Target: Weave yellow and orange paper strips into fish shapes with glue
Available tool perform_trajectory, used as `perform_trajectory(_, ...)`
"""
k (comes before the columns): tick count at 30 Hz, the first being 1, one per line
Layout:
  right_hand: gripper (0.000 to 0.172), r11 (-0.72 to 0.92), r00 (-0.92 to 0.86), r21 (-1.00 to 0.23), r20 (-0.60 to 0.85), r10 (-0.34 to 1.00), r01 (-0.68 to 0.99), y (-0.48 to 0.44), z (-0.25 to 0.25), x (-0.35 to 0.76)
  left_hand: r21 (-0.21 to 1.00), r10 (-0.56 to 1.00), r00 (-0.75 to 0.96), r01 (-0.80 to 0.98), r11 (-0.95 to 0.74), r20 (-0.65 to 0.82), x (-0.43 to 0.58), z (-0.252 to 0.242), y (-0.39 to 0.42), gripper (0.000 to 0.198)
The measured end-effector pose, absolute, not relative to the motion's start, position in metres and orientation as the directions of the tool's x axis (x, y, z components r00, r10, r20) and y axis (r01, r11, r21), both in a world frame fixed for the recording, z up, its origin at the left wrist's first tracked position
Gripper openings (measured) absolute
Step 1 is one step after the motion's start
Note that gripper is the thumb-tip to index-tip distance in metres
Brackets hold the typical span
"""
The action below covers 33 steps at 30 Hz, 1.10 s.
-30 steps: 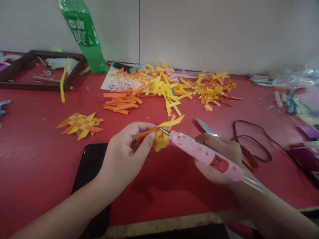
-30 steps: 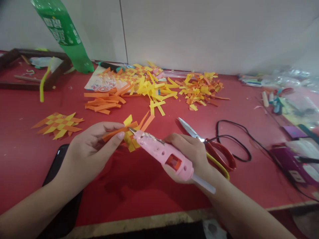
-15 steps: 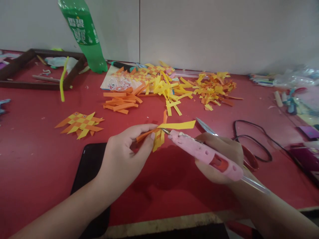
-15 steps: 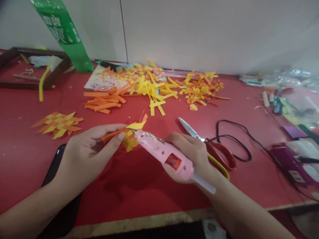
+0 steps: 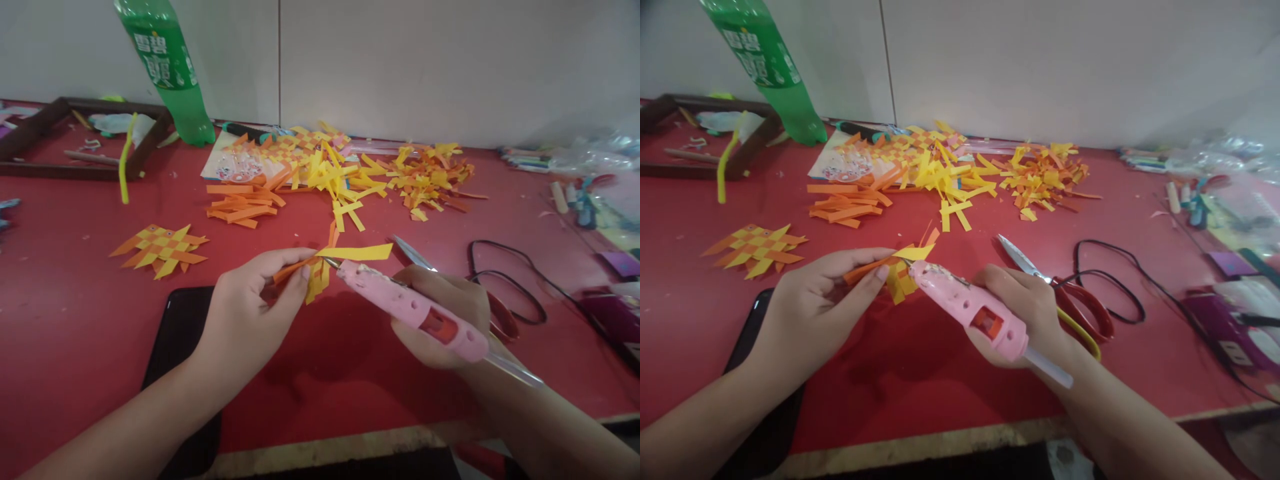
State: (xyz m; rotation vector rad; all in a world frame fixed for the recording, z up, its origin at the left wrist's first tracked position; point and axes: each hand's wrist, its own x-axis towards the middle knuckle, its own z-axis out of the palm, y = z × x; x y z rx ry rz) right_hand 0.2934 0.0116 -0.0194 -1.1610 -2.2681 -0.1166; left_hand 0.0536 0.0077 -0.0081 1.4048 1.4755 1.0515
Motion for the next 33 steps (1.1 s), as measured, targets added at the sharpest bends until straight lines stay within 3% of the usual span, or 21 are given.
perform_trajectory(33,0.011,0.632,-0.472,-0.147,0.544,0.694,0.761,0.0121,-0.0182,0.2939,0.947,0.999,-0.042,0.319,0.03,-0.018,0.0536,-0.008,0.0086,0.022)
